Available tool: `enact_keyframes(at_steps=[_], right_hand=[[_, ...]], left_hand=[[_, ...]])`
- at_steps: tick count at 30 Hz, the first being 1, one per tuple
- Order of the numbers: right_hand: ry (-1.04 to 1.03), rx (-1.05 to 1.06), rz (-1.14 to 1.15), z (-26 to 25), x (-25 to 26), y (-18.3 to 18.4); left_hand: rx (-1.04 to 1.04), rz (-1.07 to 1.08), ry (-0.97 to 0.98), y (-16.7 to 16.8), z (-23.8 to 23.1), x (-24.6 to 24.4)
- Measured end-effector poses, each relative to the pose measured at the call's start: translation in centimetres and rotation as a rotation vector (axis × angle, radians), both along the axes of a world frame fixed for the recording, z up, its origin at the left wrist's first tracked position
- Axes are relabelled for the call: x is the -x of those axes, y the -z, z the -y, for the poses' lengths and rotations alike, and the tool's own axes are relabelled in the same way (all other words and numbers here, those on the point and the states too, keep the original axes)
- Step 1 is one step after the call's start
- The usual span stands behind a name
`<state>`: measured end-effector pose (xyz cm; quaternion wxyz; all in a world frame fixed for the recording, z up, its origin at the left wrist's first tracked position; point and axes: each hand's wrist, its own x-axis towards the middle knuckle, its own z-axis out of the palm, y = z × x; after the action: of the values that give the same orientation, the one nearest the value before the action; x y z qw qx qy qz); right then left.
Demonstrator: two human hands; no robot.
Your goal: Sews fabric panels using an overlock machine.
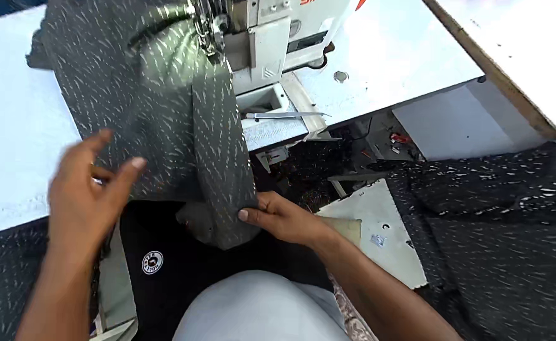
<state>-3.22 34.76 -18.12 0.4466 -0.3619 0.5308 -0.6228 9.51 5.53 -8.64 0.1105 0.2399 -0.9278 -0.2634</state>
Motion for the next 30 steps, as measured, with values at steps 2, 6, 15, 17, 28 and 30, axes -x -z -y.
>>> enact_keyframes(at_steps=[2,6,15,17,28,30], right_hand=[[0.05,-0.034,-0.019,0.6,-0.2,0.8],[0.055,-0.041,0.082,-0.1,-0.9,0.2],[0.106,-0.022,0.127,0.4,-1.4,1.3],[0.13,0.021,0.13,0.0,-1.7,1.0],[0.25,0.156,0.273,2.4,1.1,-3.3],[0.271,0.171,0.241,3.2,1.8,-4.2]], left_hand=[[0.082,0.102,-0.046,1.3,3.7,1.6],[0.029,0.044,-0.091,0.3,6.2,2.4],[0.504,-0.119,0.09,-9.5,5.5,8.1],[0.483,-0.163,0.233,-8.2,-0.4,9.3],[0.251,0.02,0.379,-3.5,1.7,17.9],[0.425,-0.077,0.298,-4.2,0.3,17.1]])
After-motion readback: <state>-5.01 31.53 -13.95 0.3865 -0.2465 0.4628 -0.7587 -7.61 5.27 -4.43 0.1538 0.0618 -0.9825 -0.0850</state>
